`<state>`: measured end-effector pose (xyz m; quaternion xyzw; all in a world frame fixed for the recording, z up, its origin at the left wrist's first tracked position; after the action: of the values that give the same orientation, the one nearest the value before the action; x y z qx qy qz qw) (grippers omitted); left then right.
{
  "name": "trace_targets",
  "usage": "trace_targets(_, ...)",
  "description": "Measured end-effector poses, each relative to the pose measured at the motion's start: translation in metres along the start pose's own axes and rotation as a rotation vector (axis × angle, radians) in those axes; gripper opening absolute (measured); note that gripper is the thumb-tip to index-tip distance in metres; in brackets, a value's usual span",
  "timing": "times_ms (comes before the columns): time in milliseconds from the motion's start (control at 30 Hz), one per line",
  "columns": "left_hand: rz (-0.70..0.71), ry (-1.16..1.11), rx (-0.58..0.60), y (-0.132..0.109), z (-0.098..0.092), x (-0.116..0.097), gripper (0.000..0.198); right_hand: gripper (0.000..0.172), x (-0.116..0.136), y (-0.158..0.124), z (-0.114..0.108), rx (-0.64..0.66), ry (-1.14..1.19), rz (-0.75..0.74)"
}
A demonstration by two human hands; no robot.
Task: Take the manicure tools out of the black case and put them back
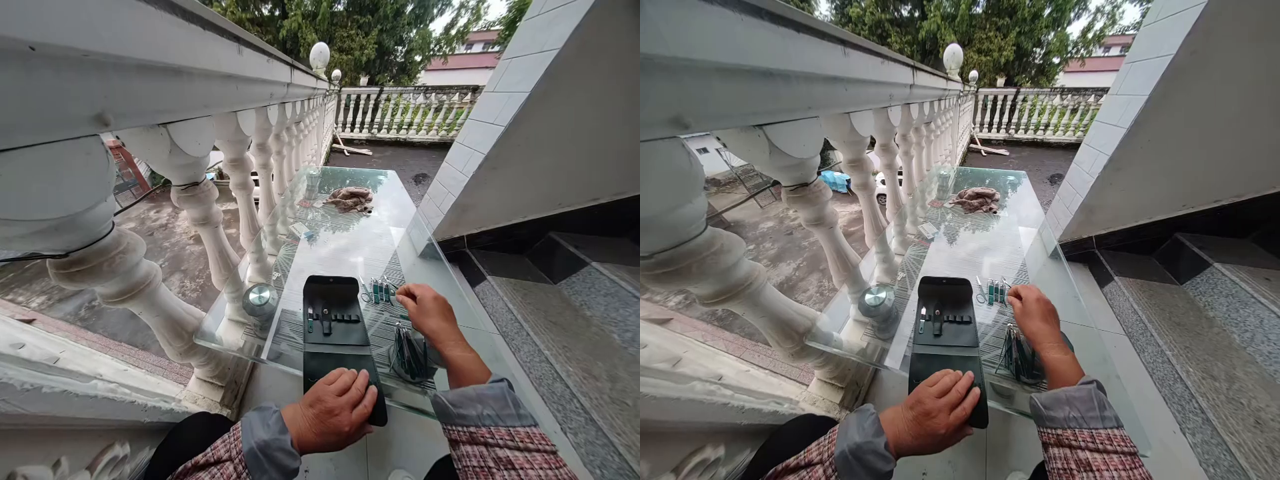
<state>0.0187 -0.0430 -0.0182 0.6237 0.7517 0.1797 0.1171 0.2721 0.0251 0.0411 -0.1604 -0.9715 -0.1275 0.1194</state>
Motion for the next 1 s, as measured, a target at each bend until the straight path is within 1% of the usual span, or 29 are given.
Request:
trace_targets(67, 0.007, -0.008, -0.001, 0.000, 0.000, 0.000, 0.044, 0.016, -0.009, 0.001, -0.003, 0.039, -0.107, 0.005)
trace_targets(133, 0.012, -0.013, -0.003, 0.000, -0.001, 0.001, 0.044, 0.014, -0.013, 0.001, -0.001, 0.110, -0.170, -0.049)
trace_targets(233, 0.009, -0.013, -0.016, 0.000, -0.003, 0.002, 0.043, 0.011, -0.009, 0.000, 0.008, 0.228, -0.248, -0.138)
trace_targets(367, 0.000, -0.015, -0.017, 0.000, -0.002, 0.001, 0.043, 0.010, 0.000, 0.001, 0.020, 0.312, -0.321, -0.156)
trace_targets(467, -0.003, -0.019, -0.008, 0.000, 0.000, 0.000, 0.043, 0.011, -0.001, 0.002, 0.028, 0.293, -0.310, -0.183)
trace_targets(600, -0.007, -0.020, -0.013, 0.000, 0.000, 0.000, 0.042, 0.005, -0.009, 0.003, 0.035, 0.184, -0.274, -0.201)
trace_targets(667, -0.002, -0.020, -0.018, 0.000, 0.000, 0.001, 0.042, 0.004, -0.011, 0.004, 0.037, 0.153, -0.252, -0.195)
trace_targets(700, 0.002, -0.020, -0.019, 0.000, -0.001, 0.001, 0.043, 0.003, -0.012, 0.004, 0.038, 0.150, -0.244, -0.195)
trace_targets(800, 0.007, -0.018, -0.029, 0.000, -0.002, 0.002, 0.043, 0.010, -0.011, 0.004, 0.040, 0.161, -0.238, -0.200)
trace_targets(867, 0.005, -0.014, -0.041, 0.000, -0.002, 0.002, 0.043, 0.010, -0.010, 0.003, 0.040, 0.157, -0.243, -0.204)
trace_targets(1000, 0.003, -0.007, -0.048, 0.000, -0.001, 0.001, 0.043, 0.009, -0.011, 0.003, 0.032, 0.126, -0.206, -0.221)
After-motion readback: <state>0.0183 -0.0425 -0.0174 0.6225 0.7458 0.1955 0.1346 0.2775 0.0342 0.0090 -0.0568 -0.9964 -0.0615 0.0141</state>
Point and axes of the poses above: each hand's wrist, its own y-axis towards the middle knuckle, its own z-axis out of the palm, x = y × z, the point moved 1 cm from there along y, towards the middle knuckle, and after that the axes turned 9 degrees about -y, right-handed, at the moved point
